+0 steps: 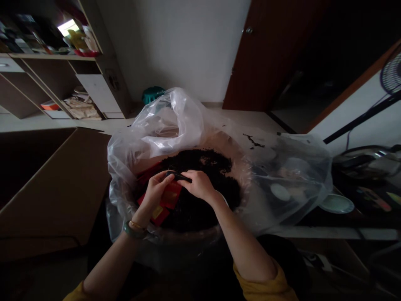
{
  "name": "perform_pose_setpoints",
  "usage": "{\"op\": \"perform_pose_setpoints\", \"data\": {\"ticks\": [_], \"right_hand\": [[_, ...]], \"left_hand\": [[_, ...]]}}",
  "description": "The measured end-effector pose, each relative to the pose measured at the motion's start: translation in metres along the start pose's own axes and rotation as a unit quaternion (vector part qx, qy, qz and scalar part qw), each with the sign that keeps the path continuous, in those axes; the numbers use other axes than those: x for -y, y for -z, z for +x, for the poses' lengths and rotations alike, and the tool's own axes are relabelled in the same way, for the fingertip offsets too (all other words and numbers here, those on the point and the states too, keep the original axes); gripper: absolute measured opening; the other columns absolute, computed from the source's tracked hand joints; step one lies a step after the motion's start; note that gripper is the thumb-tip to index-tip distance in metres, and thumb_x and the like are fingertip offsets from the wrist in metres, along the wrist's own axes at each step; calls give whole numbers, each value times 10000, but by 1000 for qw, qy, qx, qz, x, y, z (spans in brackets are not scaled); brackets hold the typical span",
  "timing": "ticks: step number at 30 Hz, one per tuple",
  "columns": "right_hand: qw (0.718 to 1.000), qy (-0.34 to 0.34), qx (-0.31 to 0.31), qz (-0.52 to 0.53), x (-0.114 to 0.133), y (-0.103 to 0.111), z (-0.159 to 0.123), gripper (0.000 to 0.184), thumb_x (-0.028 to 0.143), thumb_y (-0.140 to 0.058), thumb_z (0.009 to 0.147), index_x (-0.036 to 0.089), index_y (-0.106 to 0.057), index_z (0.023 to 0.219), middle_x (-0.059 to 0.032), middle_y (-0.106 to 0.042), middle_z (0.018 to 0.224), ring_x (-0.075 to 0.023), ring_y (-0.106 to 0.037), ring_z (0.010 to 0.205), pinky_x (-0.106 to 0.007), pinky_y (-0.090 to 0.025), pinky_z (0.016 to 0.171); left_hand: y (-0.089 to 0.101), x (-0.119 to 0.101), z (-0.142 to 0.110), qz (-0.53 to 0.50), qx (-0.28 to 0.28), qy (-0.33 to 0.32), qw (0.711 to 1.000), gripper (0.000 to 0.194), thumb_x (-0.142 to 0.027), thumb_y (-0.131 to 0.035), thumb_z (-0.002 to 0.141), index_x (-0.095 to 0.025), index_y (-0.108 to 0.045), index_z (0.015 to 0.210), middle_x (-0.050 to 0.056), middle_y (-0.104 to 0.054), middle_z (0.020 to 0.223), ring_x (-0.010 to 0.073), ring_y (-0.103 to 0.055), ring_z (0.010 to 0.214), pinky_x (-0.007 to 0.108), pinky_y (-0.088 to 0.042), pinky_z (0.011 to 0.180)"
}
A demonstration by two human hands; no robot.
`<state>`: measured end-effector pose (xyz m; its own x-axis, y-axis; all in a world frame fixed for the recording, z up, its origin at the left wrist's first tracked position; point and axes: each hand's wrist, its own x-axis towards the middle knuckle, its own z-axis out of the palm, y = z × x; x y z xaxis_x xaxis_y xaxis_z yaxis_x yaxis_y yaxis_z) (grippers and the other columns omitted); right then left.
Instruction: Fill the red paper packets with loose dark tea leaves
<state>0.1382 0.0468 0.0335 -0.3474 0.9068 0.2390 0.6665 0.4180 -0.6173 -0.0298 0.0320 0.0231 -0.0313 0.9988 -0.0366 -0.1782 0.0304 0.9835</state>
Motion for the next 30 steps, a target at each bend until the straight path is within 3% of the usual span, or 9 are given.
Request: {"op": "perform_pose_setpoints", "data": {"ticks": [4, 7, 10, 13, 16, 18, 22, 26, 30], "right_hand": [[1000, -9, 14, 13, 1, 3, 0, 193, 297, -648, 817, 210, -728, 970, -66, -732, 900, -209, -683, 822, -302, -518, 746], [997, -22, 20, 69, 0, 4, -1, 201, 295, -628, 827, 214, -706, 994, -58, -724, 950, -200, -672, 870, -309, -507, 794], [988, -54, 19, 142, -5, 2, -3, 287, 315, -638, 809, 206, -651, 1074, -51, -711, 972, -186, -662, 883, -310, -506, 802], [971, -87, 43, 217, -12, 2, -4, 351, 402, -596, 823, 187, -597, 1100, -39, -692, 910, -131, -630, 670, -254, -500, 608], [955, -118, 52, 269, -24, 8, -5, 425, 499, -515, 847, 171, -560, 1114, -34, -677, 856, -89, -540, 489, -210, -400, 423], [963, -129, 19, 236, -34, 14, -5, 432, 510, -539, 832, 171, -567, 1100, -43, -683, 863, -106, -569, 520, -220, -419, 443], [987, -140, -71, 22, -55, 13, -8, 338, 423, -660, 780, 191, -621, 1023, -83, -699, 975, -212, -660, 841, -327, -507, 729], [979, -136, -62, -139, -71, -2, -14, 352, 417, -658, 793, 186, -631, 1058, -108, -700, 937, -256, -646, 890, -355, -493, 769], [977, -107, -44, -178, -71, -10, -16, 338, 394, -676, 784, 177, -650, 1042, -123, -700, 962, -271, -626, 926, -379, -478, 821]], "left_hand": [[2, 2, 1, 23, 27, -17, 999, 435, -343, -769, 630, -147, -674, 1007, 43, -707, 875, 163, -637, 774, 257, -495, 709], [5, 3, 2, 35, 61, 20, 997, 673, -301, -814, 562, -148, -581, 1175, 8, -688, 772, 142, -621, 647, 240, -490, 604], [6, 3, 3, 33, 70, 51, 996, 711, -282, -808, 564, -141, -542, 1208, -1, -685, 726, 142, -620, 591, 240, -491, 558], [4, 3, 4, 22, 65, 57, 996, 627, -253, -808, 554, -144, -577, 1127, 26, -709, 782, 165, -653, 644, 257, -515, 584], [2, 2, 2, 14, 48, 61, 997, 568, -250, -815, 543, -150, -610, 1064, 30, -715, 790, 165, -656, 657, 256, -517, 594], [1, 1, 0, 5, 28, 58, 998, 489, -307, -799, 585, -151, -642, 1020, 20, -706, 765, 139, -631, 619, 231, -493, 567], [3, 2, -2, 3, -6, 49, 999, 347, -444, -748, 648, -132, -692, 787, -12, -638, 614, 91, -529, 497, 191, -392, 467], [6, 6, 0, 5, -22, 41, 999, 396, -514, -745, 627, -130, -653, 647, -32, -573, 521, 74, -462, 444, 189, -337, 436], [8, 9, 2, -16, -22, 60, 998, 436, -558, -720, 641, -141, -597, 606, -44, -533, 491, 62, -416, 409, 186, -298, 416]]}}
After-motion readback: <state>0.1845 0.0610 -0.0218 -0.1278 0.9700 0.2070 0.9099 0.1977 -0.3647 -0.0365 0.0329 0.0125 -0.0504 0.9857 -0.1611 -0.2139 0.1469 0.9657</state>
